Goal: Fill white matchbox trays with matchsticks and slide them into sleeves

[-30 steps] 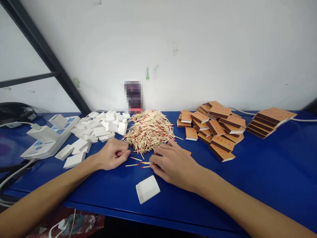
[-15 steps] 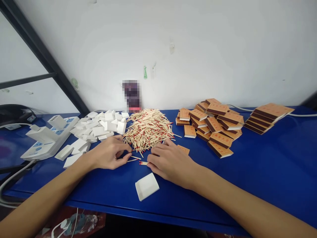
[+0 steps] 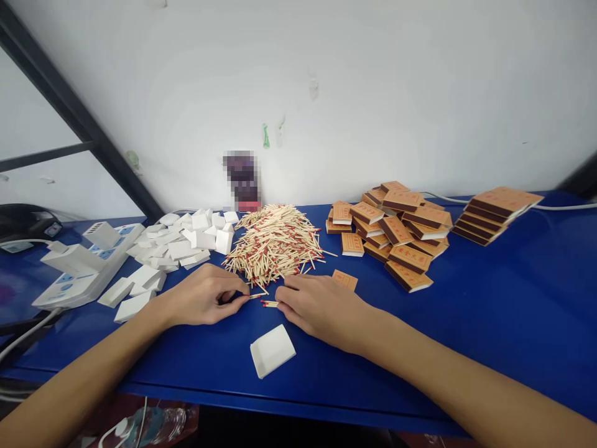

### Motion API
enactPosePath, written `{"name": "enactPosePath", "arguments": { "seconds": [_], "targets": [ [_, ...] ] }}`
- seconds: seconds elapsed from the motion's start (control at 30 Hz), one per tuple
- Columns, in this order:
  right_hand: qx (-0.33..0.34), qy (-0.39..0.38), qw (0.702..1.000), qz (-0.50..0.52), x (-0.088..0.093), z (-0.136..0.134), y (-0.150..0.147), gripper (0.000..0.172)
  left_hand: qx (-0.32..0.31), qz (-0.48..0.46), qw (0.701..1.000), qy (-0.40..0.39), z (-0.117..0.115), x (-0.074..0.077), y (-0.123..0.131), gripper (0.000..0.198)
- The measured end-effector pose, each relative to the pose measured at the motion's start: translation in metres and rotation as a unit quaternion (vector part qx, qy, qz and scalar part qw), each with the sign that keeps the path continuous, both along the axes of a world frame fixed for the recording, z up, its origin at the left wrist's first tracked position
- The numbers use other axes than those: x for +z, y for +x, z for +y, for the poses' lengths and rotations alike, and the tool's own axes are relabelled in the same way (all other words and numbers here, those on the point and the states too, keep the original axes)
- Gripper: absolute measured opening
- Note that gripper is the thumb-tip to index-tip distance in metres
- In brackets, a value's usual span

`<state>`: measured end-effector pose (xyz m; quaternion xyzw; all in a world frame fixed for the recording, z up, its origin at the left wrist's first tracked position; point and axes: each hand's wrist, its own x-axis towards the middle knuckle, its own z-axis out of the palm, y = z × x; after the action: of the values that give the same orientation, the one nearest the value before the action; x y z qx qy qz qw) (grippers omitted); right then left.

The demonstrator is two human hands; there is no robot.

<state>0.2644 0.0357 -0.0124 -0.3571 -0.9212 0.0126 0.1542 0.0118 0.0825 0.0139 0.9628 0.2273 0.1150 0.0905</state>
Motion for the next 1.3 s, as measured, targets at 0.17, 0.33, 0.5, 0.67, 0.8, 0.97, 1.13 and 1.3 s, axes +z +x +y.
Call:
{"name": "enactPosePath", "arguments": {
  "seconds": [0.17, 0.33, 0.5, 0.67, 0.8, 0.97, 1.13, 1.3],
  "targets": [
    [0.013, 0.004, 1.0, 0.006, 0.005, 0.002, 0.009, 0.018, -0.013, 0.003, 1.0, 0.005, -0.002, -0.006, 0.004, 0.019],
    [0.031, 0.006, 0.999, -0.009, 0.001, -0.001, -0.001, 0.022, -0.031, -0.004, 1.0, 0.0, -0.004, -0.01, 0.007, 0.022],
    [0.005, -0.006, 1.0, -0.028, -0.003, 0.0, -0.005, 0.018, -0.041, 0.013, 0.999, -0.014, -0.006, -0.009, 0.008, 0.027],
    [-0.001, -0.015, 1.0, -0.016, -0.002, 0.0, -0.003, 0.02, 0.007, 0.0, 1.0, -0.004, -0.003, -0.004, 0.004, 0.013],
    [0.005, 0.005, 1.0, -0.01, 0.002, -0.001, -0.001, 0.019, -0.003, 0.008, 1.0, -0.015, 0.0, 0.0, 0.001, 0.012],
    [0.014, 0.0, 1.0, -0.007, 0.008, -0.003, 0.003, 0.019, -0.018, -0.001, 0.999, -0.036, 0.001, 0.001, 0.001, 0.025],
    [0.026, -0.024, 0.999, -0.021, 0.011, -0.004, 0.004, 0.02, -0.007, -0.006, 1.0, -0.019, 0.001, -0.002, 0.002, 0.016],
    [0.041, -0.028, 0.998, -0.029, 0.007, -0.002, 0.002, 0.024, 0.028, -0.027, 0.999, -0.005, -0.001, -0.011, 0.006, 0.011]
  ]
}}
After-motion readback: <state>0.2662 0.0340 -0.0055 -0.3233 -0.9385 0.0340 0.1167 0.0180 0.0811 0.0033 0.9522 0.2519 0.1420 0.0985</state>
